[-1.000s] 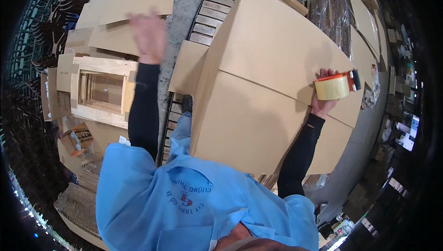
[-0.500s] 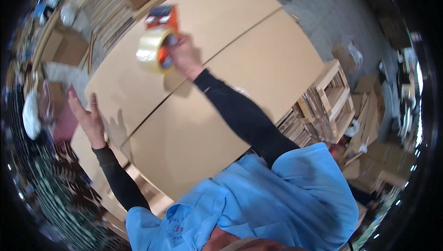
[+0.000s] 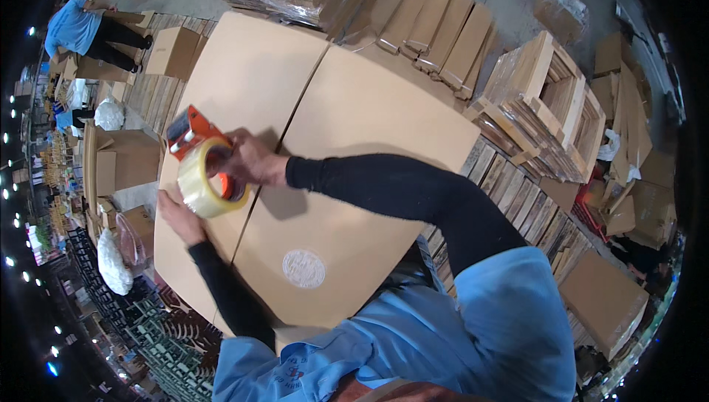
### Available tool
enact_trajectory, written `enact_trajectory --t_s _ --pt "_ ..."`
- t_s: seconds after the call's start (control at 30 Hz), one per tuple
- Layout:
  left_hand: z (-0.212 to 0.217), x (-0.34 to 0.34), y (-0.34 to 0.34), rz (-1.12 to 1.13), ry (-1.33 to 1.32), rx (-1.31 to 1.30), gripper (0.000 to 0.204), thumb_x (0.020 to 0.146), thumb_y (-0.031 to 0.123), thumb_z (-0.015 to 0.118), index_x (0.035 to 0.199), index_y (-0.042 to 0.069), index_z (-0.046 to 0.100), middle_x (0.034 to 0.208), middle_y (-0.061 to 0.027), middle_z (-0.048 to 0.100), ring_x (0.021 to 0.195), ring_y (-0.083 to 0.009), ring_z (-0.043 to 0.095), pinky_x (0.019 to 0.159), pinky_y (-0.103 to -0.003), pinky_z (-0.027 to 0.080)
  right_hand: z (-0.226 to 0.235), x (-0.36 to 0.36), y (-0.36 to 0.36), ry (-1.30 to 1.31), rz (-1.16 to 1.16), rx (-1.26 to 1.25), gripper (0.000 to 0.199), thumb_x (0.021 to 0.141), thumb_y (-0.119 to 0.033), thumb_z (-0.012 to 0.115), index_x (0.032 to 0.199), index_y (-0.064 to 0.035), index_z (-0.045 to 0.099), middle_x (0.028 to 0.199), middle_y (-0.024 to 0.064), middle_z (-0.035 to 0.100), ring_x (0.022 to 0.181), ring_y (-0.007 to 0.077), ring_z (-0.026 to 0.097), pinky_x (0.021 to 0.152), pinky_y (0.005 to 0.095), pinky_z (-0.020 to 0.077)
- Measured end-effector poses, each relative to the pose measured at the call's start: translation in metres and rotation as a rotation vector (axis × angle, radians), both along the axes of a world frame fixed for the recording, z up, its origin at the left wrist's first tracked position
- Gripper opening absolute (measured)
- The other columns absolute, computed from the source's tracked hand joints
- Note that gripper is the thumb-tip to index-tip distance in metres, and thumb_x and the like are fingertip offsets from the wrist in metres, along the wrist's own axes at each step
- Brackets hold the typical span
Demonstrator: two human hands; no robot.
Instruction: The person tapes a large cardboard box labeled ARTICLE using a handheld tape dispenser. They apply tape along seams, rotate the box, and seal multiple edges. The person also opens the box, removes a smaller inner box, and continues taping the outer box.
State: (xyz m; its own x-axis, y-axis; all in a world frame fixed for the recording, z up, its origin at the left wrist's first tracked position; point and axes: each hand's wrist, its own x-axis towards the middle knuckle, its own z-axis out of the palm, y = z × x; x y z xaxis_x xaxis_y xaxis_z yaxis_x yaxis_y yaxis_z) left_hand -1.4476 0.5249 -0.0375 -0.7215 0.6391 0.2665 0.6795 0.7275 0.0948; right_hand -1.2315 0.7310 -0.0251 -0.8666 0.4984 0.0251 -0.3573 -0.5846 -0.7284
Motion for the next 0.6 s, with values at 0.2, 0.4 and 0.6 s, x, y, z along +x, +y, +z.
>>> enact_trajectory --t_s 0.2,0.4,0.6 --pt "0.071 0.204 0.066 -0.348 -0.306 -0.245 0.048 0.103 0.030 0.056 0.138 -0.004 0.053 0.143 -0.0258 0.053 0.135 -0.0361 0.049 0.110 -0.046 0.038 0.060 0.024 0.036 -0.103 0.054 0.140 0.028 0.086 -0.020 0.076 0.104 -0.0002 0.073 0.084 0.0091 0.074 0.080 0.0128 0.069 0.076 0.0293 0.0546" --pt "0.037 0.180 0.108 -0.362 0.088 -0.186 0.034 0.102 0.024 0.053 0.124 -0.002 0.057 0.150 -0.0254 0.043 0.139 -0.0400 0.040 0.113 -0.057 0.030 0.029 -0.007 0.095 0.155 -0.139 -0.067 0.027 0.091 -0.025 0.073 0.103 -0.0012 0.074 0.084 0.0040 0.073 0.079 0.0113 0.067 0.071 0.0293 0.0535" --pt "0.045 0.188 0.114 -0.349 -0.159 0.132 0.037 0.102 0.018 0.055 0.127 -0.009 0.055 0.155 -0.0263 0.037 0.142 -0.0418 0.036 0.118 -0.050 0.027 0.051 0.023 0.108 -0.015 -0.156 -0.100 0.024 0.090 -0.019 0.075 0.106 -0.0006 0.072 0.093 0.0049 0.073 0.084 0.0107 0.067 0.075 0.0296 0.0545"
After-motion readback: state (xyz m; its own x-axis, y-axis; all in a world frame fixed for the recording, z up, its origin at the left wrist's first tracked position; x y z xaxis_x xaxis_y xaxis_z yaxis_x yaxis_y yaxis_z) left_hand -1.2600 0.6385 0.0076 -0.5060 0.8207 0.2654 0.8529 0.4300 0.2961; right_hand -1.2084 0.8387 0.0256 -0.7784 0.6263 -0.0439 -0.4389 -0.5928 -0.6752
